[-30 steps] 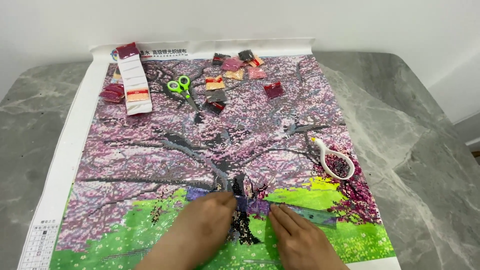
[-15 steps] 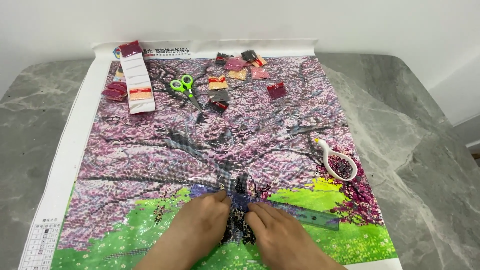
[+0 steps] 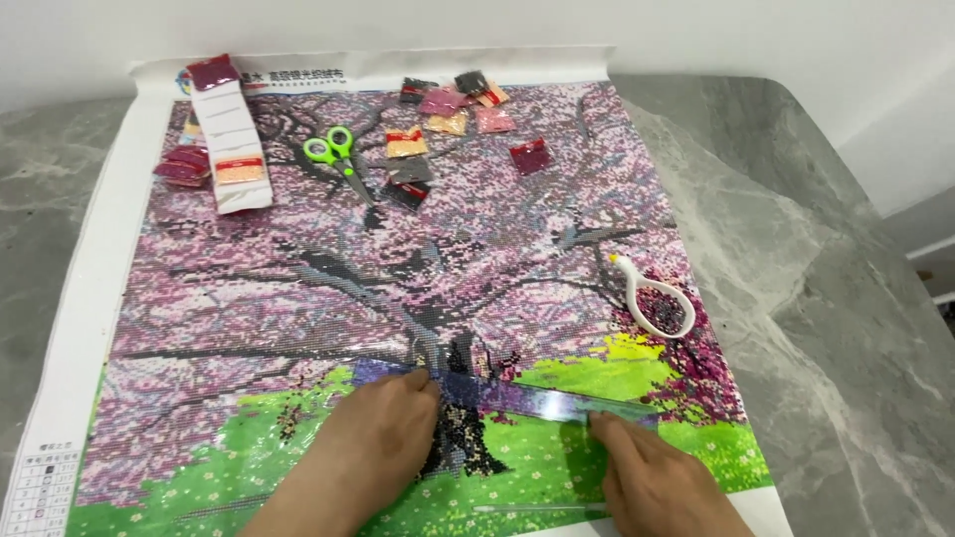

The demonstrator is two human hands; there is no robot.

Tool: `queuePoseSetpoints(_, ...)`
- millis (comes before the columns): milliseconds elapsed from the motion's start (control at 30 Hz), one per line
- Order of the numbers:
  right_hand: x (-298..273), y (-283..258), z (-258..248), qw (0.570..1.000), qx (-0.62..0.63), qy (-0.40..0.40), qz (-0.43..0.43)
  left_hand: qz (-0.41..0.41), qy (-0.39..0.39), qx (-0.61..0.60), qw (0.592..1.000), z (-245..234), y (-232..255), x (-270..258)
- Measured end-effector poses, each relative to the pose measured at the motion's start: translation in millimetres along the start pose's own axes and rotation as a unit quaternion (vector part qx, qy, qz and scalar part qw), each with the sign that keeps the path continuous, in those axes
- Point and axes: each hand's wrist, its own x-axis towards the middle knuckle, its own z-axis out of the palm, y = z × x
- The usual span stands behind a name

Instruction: A person is performing diamond painting by using a stylus to pick up small resin diamonds and place them onto a sticky, color-coded canvas to create a mosaic image.

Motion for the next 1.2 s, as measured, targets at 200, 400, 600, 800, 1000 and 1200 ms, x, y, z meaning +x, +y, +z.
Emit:
queuePoseSetpoints(200,1.4,0.5,-1.7,0.998,-0.039,-0.032,-0.037,0.022,0.047,-0.028,0.998,2.8,35.1,5.5)
queuePoseSetpoints(400,0.6,11.2,-7.5,0.999,-0.026,-0.042,-0.003,0.182,0.097,0.034,0.978,27.9,57.2,37.2)
queuePoseSetpoints(600,4.0,36.2,-39.2,0.987,0.086,0.0,0.137,0.16,0.046,0.072,0.983,23.0,55.2,32.7)
queuePoseSetpoints(800,11.2,29.6,-45.1,0.995,0.054,-0.031,0.073,0.13,0.003,0.033,0.991,11.2,62.7,23.5)
queuePoseSetpoints(1000,17.7,20.5,-56.0,0.996,0.02,-0.066,0.055,0.127,0.024,0.024,0.991,8.7,66.4,20.6)
queuePoseSetpoints(1200,19.3,42.8,-60.1,0.998,0.007,0.025,0.059,0.13,0.001,0.081,0.988,6.4,66.3,22.4)
